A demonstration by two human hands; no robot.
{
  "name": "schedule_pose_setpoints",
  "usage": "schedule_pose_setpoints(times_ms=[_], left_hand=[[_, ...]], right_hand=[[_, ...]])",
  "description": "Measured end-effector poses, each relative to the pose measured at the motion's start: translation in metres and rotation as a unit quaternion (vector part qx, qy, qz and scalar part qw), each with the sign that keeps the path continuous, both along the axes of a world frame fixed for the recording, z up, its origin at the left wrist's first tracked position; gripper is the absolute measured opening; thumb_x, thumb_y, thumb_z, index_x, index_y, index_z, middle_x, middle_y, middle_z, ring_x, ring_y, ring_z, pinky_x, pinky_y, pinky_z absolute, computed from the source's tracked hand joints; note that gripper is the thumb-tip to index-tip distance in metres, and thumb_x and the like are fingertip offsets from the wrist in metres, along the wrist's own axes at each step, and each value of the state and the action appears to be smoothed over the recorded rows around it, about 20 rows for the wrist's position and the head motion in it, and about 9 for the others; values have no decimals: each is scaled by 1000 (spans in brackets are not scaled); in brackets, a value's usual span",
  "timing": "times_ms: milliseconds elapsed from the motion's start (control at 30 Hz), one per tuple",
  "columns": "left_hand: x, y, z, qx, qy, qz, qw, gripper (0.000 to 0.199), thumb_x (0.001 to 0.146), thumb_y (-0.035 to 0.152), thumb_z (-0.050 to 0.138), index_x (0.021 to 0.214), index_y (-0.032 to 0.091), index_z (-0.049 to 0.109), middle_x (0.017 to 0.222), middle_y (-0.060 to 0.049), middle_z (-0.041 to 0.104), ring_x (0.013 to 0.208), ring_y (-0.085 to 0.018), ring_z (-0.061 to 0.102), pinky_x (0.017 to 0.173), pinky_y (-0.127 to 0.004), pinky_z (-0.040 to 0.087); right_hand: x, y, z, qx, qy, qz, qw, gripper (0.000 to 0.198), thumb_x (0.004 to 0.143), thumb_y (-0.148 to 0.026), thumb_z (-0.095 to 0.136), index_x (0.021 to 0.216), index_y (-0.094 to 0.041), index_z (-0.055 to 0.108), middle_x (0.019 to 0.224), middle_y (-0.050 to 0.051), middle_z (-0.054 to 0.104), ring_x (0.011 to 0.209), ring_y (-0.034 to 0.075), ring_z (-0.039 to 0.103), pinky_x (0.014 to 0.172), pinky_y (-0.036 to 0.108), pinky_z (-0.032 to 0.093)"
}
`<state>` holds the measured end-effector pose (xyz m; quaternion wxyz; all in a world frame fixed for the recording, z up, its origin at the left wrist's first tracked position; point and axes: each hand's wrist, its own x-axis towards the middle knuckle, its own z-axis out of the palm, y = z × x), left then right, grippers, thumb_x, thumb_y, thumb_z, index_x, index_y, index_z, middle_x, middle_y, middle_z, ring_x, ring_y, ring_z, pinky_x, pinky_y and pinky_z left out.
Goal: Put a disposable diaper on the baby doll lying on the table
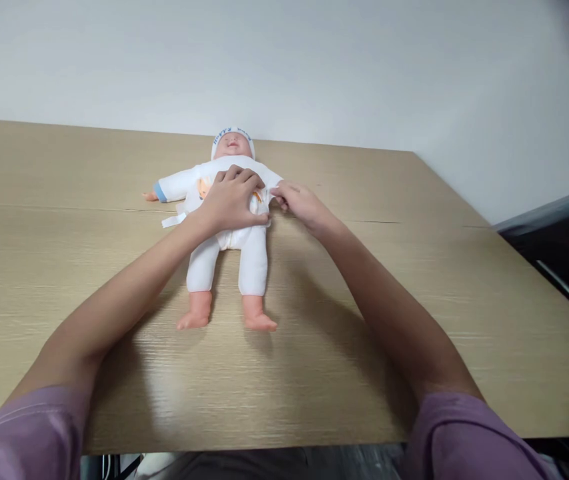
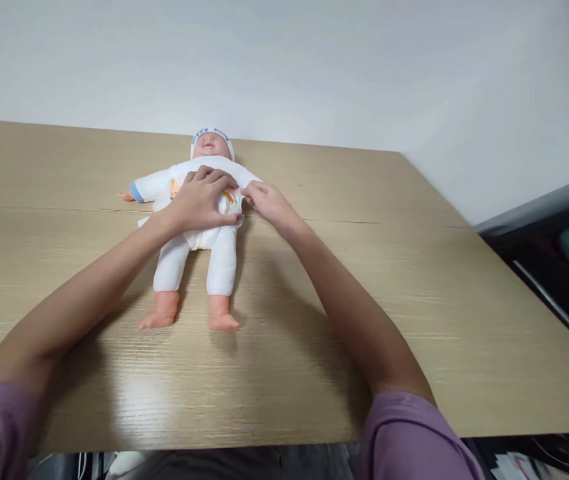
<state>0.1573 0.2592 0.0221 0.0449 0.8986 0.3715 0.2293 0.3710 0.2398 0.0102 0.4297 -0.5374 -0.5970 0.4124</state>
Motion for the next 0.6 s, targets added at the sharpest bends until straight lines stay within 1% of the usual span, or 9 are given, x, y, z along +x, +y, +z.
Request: schedule_pose_setpoints(times_ms=[133,233,300,333,367,433,467,533,600], left_hand=[[-1,2,2,-24,-13,15,1000,70,80,49,86,140,19,67,148,-17,72,144,-48,54,121,-62,42],[-2,5,1,-50,-41,8,998,84,75,45,87,150,19,59,152,-16,71,145,-47,53,122,-62,43],[-5,9,0,-73,-58,-6,996,99,71,43,89,159,18,51,155,-17,69,148,-47,52,123,-63,43],[-7,11,1,-85,-65,-17,994,104,71,43,90,162,19,48,156,-18,69,149,-47,51,124,-63,44],[-10,14,2,-97,-72,-34,992,107,70,42,91,164,20,46,156,-18,68,150,-46,51,125,-63,44],[-19,21,7,-129,-91,-81,984,110,70,43,94,166,24,45,155,-17,68,152,-44,53,126,-61,46],[-25,24,9,-146,-108,-108,977,110,70,44,96,166,26,45,155,-17,67,152,-43,55,125,-60,48],[-39,28,12,-176,-158,-148,960,104,75,48,98,164,29,48,157,-16,66,151,-40,59,122,-55,53],[-56,28,8,-173,-220,-140,950,81,89,55,89,157,29,55,158,-15,65,149,-35,63,121,-51,56]], right_hand=[[-34,19,-5,55,-48,5,997,35,102,-31,65,71,-24,51,75,-3,54,75,17,49,74,31,42],[-41,14,-16,104,-49,-25,993,25,102,-41,71,85,-26,59,83,-1,63,83,19,59,81,33,51],[-41,-1,-22,164,-59,-43,984,23,101,-49,74,102,-27,66,99,3,73,94,23,67,93,38,58],[-40,-11,-25,207,-78,-45,974,27,103,-53,73,111,-27,70,112,6,76,106,26,70,103,43,59],[-39,-21,-28,254,-103,-38,961,32,106,-55,69,121,-28,72,127,9,77,120,29,70,114,48,57],[-37,-38,-34,325,-156,-1,933,45,114,-58,57,145,-28,70,157,12,69,150,33,61,134,56,44],[-37,-43,-38,343,-175,23,923,52,117,-58,50,157,-28,65,168,13,63,160,33,54,139,58,38],[-36,-48,-45,357,-195,58,912,61,120,-57,40,172,-27,52,179,12,53,169,31,46,142,58,34],[-34,-47,-51,361,-201,66,908,65,121,-58,35,177,-28,46,182,10,50,170,31,45,143,59,34]])
